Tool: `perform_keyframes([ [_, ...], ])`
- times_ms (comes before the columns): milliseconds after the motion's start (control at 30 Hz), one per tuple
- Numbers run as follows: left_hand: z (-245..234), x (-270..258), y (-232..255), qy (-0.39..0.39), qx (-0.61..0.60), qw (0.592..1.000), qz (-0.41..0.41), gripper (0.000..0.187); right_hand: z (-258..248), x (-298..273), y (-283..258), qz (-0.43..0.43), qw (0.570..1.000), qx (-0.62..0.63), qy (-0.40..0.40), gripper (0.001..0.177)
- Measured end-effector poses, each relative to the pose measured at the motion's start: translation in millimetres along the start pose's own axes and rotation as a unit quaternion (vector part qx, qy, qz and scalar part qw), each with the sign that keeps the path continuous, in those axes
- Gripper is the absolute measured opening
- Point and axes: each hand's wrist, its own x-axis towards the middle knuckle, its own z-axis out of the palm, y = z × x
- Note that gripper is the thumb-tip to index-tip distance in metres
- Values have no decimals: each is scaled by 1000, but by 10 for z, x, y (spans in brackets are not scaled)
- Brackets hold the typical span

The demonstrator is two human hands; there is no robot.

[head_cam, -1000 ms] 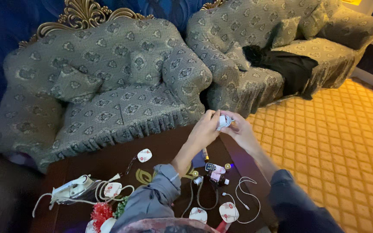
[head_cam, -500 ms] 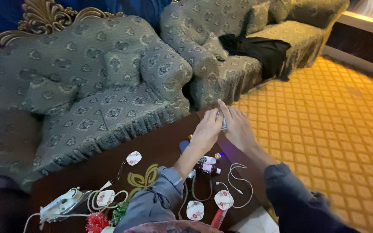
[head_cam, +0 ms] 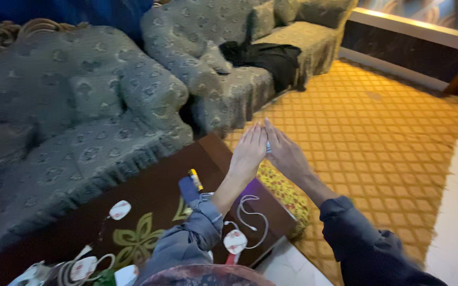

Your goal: The person moves between a bedroom and a living room, placing a small white object into a drawer and then handling a white charger and cable on a coffee table. They repeatedly walk between the rooms and interact with the same objects.

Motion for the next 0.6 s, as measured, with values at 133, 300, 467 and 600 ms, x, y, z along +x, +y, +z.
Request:
perform_keyframes([
  [133, 186, 342, 503, -23, -23, 999, 14, 70, -386, -230, 365, 24, 998, -56, 17, 86],
  [300, 363, 781, 1192, -25, 39, 998, 32, 69, -893, -587, 852, 29, 992, -116, 45, 74],
  [467, 519, 1222, 1851, 3, 8, 998, 55, 69, -1417, -914, 1257, 60, 984, -153, 72, 69],
  [600, 657, 1470, 2300, 54, -65, 994, 66, 69, -1741, -1146, 1536, 67, 965, -235, 95, 65],
])
